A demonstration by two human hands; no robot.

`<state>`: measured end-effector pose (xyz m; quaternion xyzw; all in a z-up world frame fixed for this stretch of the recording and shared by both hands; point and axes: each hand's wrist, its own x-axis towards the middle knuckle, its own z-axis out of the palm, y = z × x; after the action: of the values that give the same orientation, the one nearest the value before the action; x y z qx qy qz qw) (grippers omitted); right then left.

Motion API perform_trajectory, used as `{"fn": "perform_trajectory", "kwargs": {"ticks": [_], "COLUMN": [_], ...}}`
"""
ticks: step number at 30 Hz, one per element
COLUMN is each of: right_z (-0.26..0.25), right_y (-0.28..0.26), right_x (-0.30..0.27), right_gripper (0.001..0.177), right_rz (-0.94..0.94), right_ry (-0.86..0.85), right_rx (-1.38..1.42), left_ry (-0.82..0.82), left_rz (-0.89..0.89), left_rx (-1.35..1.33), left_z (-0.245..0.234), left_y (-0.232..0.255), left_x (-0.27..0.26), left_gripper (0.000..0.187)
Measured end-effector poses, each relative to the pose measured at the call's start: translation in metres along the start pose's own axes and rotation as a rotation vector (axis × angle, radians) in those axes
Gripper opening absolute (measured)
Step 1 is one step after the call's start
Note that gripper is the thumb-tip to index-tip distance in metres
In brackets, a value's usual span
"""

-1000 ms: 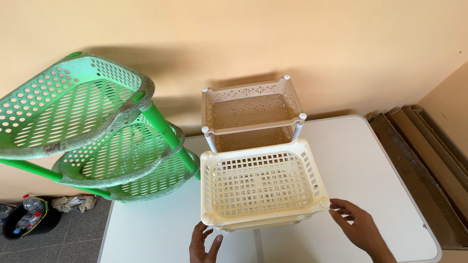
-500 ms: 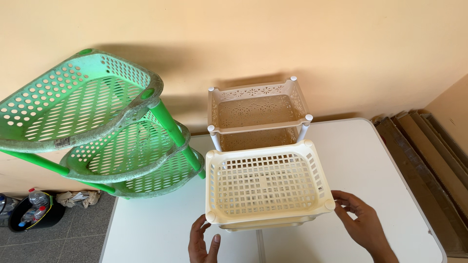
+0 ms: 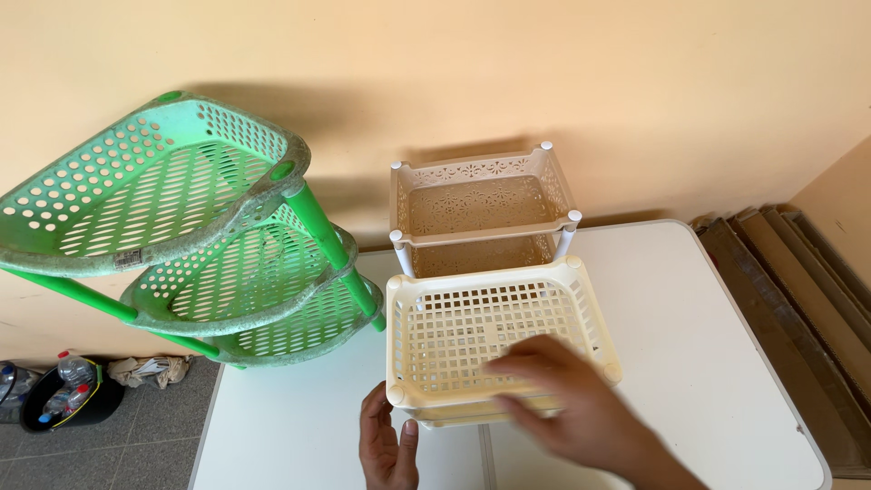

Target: The person disassembles a white plastic three-tier storage rack by removing the top basket and detaching the vertical support poles. They then reassemble the rack by inserting the poles into the bottom basket and placing the top basket back on top.

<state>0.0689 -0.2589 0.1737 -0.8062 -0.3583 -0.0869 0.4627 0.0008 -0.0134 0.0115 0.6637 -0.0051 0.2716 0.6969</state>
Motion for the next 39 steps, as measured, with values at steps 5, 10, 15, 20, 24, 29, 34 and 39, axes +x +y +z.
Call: {"fn": "perform_trajectory", "kwargs": {"ticks": [5, 10, 15, 20, 24, 29, 34, 39], "right_z": [0.053, 0.075, 0.085, 0.085, 0.084, 0.083, 0.081, 0.080], "right_y": [-0.030, -0.026, -0.018, -0.015, -0.013, -0.012, -0.011, -0.014], "right_x": [0.041, 0.048, 0.046, 0.047, 0.049, 0.046, 0.047, 0.048], "right_gripper": [0.050, 0.047, 0.043, 0.039, 0.047, 0.055, 0.058, 0.055], "right_rz": [-0.169, -0.104, -0.062, -0.054, -0.056, -0.125, -0.109, -0.115], "right_ry": [-0.318, -0.404, -0.458, -0.487, -0.576, -0.517, -0.525, -0.511], "right_rx": [-0.157, -0.169, -0.147, -0.102, -0.167, -0.167, -0.155, -0.140], "left_ry": [-0.011, 0.032, 0.054, 0.132, 0.154, 0.172, 0.204, 0.204], "left_rz": [0.002, -0.033, -0.036, -0.090, -0.045, -0.083, -0.080, -0.104], "left_rx": [-0.142, -0.133, -0.047, 0.020, -0.028, -0.088, -0.094, -0.055], "left_z": [0.011, 0.011, 0.011, 0.016, 0.022, 0.025, 0.029, 0.030], "left_y": [-0.013, -0.034, -0.060, -0.071, -0.071, -0.066, -0.061, -0.050], "left_x": [-0.003, -0.006, -0.012, -0.013, -0.011, -0.011, -0.007, -0.007], "left_gripper": [0.045, 0.037, 0.030, 0.030, 0.032, 0.036, 0.035, 0.037]}}
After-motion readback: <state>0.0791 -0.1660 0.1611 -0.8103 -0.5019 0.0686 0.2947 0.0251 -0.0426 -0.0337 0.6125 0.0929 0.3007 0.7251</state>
